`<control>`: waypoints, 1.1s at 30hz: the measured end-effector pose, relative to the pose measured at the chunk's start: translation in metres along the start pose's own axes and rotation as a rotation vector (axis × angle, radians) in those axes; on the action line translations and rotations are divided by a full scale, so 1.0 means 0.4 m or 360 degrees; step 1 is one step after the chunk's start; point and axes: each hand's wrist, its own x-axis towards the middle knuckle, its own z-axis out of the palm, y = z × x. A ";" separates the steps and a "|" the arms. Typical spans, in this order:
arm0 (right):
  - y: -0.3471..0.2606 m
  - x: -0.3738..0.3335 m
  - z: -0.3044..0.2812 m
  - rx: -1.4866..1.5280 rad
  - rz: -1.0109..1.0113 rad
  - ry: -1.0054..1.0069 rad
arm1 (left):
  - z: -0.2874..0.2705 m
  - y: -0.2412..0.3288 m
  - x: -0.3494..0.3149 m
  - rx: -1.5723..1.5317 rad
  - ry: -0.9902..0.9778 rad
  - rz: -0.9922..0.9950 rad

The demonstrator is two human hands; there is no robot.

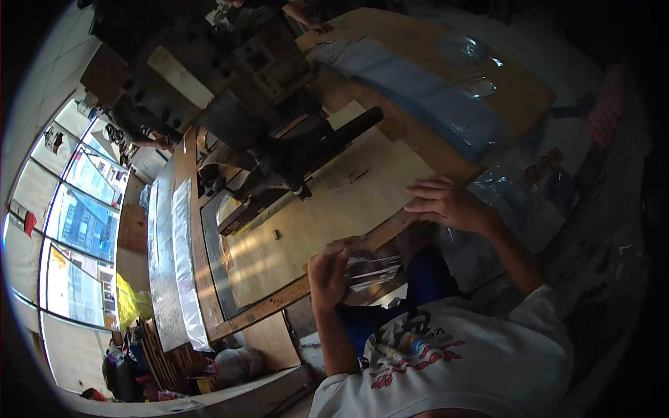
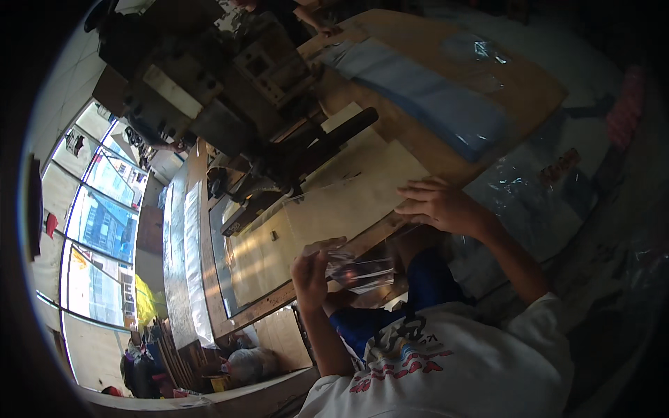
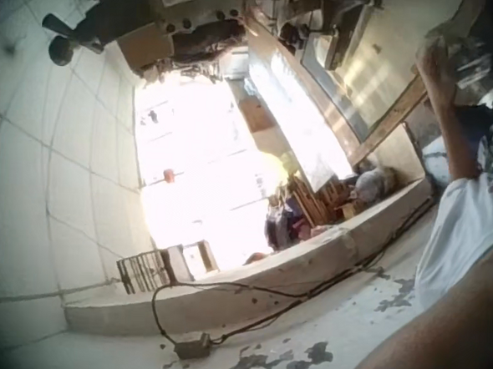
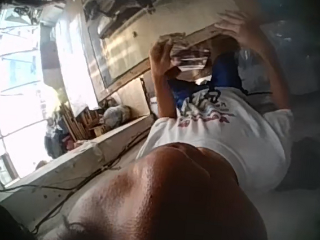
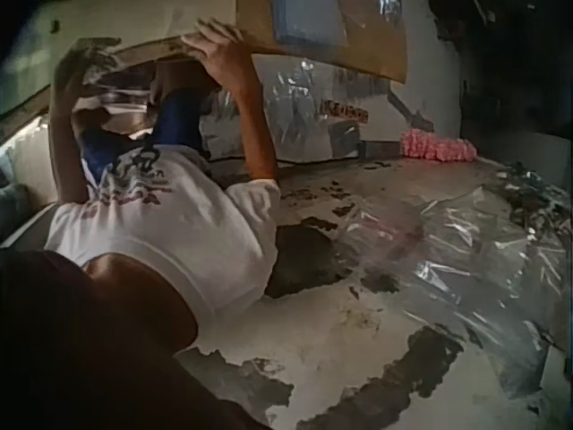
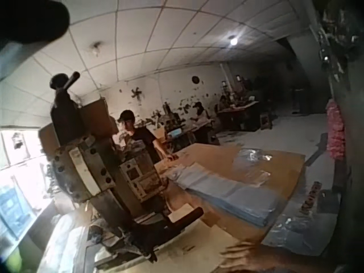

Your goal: The person seals plastic sheets by positioning them on the work surface, lowering the machine press arm onto each sheet, and gathering the finished sheets by hand.

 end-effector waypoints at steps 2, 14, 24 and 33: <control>0.015 -0.015 -0.083 0.0133 0.0035 0.0236 | -0.017 0.011 0.040 0.0054 -0.0015 0.0191; 0.735 0.011 -0.358 -0.0046 0.1205 0.1341 | 0.233 0.200 0.388 -0.0237 -0.0433 0.0452; 0.076 -0.086 -0.089 0.1709 0.0350 0.0430 | 0.392 0.519 0.786 -0.0579 -0.0136 0.0824; 0.265 -0.104 -0.382 0.1226 0.0960 0.0895 | 0.222 0.192 1.439 0.0401 0.0716 -0.0071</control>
